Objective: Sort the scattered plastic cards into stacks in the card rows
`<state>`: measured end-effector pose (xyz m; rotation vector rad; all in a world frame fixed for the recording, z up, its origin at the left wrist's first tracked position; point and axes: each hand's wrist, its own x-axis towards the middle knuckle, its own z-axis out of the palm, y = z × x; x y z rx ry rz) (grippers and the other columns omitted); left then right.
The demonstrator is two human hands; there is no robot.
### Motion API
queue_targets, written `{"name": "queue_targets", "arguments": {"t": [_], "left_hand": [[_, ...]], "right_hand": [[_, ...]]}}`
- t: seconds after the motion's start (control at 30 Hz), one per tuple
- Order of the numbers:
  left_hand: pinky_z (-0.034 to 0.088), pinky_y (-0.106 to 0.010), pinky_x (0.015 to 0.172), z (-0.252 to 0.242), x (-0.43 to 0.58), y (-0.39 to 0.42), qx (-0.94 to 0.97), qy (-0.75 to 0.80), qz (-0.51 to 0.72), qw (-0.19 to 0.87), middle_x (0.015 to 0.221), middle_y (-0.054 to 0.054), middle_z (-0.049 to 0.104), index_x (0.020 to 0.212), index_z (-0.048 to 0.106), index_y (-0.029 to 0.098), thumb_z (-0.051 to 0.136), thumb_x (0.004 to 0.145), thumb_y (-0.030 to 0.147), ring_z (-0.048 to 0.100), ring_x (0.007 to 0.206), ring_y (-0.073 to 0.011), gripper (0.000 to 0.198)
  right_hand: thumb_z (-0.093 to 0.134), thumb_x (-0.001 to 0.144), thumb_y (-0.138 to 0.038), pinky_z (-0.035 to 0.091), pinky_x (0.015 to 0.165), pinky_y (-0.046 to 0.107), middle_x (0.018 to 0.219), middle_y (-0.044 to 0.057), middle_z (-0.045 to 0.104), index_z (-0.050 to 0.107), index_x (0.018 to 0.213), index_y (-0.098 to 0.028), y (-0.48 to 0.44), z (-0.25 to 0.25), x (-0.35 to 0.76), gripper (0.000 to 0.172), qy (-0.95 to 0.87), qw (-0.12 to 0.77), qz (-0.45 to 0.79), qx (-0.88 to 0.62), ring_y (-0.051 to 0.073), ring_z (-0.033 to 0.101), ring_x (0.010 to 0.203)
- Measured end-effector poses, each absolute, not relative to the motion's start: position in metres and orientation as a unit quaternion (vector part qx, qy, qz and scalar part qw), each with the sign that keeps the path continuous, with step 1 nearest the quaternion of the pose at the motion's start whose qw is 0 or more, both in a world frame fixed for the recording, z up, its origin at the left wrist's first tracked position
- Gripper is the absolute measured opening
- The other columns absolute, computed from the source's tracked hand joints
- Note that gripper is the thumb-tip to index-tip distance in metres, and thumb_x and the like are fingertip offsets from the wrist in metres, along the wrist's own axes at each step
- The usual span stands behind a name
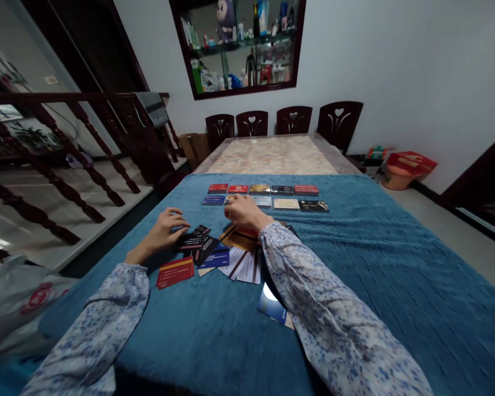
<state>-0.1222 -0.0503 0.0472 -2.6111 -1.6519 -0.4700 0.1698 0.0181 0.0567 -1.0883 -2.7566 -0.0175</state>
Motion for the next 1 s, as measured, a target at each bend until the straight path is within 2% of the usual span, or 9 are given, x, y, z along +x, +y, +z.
{"name": "queue_targets", "arguments": {"t": [0.23, 0.37, 0.57, 0.87, 1.0], "left_hand": [[0.036, -0.052, 0.112, 0.049, -0.137, -0.066, -0.832, -0.537, -0.137, -0.031, 0.105, -0.008, 0.077, 0.098, 0.08, 0.024, 0.067, 0.088, 0.03, 0.049, 0.127, -0.0311, 0.017], [0.039, -0.05, 0.109, 0.047, -0.142, -0.071, -0.831, -0.545, -0.092, -0.059, 0.113, -0.008, 0.074, 0.107, 0.079, 0.026, 0.074, 0.084, 0.035, 0.048, 0.127, -0.0318, 0.025], [0.041, -0.05, 0.106, 0.046, -0.14, -0.073, -0.828, -0.552, -0.051, -0.079, 0.121, -0.009, 0.07, 0.116, 0.076, 0.027, 0.078, 0.079, 0.04, 0.048, 0.126, -0.0335, 0.039], [0.04, -0.045, 0.11, 0.041, -0.143, -0.074, -0.835, -0.54, -0.055, -0.094, 0.119, -0.008, 0.068, 0.124, 0.071, 0.025, 0.073, 0.081, 0.037, 0.047, 0.127, -0.0309, 0.044], [0.042, -0.043, 0.108, 0.04, -0.142, -0.075, -0.834, -0.541, -0.055, -0.089, 0.118, -0.008, 0.067, 0.122, 0.071, 0.024, 0.072, 0.082, 0.036, 0.05, 0.124, -0.0295, 0.042]], "right_hand": [[0.063, 0.094, -0.025, 0.036, 0.094, 0.041, 0.12, 0.01, 0.072, 0.077, 0.116, -0.023, 0.005, 0.054, 0.138, 0.026, -0.936, 0.12, 0.015, -0.329, 0.029, 0.05, 0.116], [0.065, 0.095, -0.032, 0.037, 0.092, 0.041, 0.126, 0.011, 0.07, 0.074, 0.124, -0.023, -0.005, 0.053, 0.123, 0.032, -0.948, 0.105, 0.036, -0.299, 0.03, 0.048, 0.118], [0.067, 0.093, -0.04, 0.039, 0.089, 0.041, 0.131, 0.012, 0.068, 0.073, 0.122, -0.022, -0.018, 0.047, 0.108, 0.035, -0.964, 0.063, 0.042, -0.255, 0.031, 0.047, 0.119], [0.065, 0.093, -0.049, 0.043, 0.089, 0.044, 0.131, 0.014, 0.067, 0.072, 0.122, -0.019, -0.02, 0.036, 0.102, 0.043, -0.969, 0.034, 0.05, -0.239, 0.034, 0.048, 0.12], [0.065, 0.093, -0.048, 0.042, 0.087, 0.042, 0.127, 0.015, 0.068, 0.073, 0.118, -0.018, -0.021, 0.034, 0.102, 0.04, -0.97, 0.048, 0.047, -0.235, 0.032, 0.049, 0.117]]}}
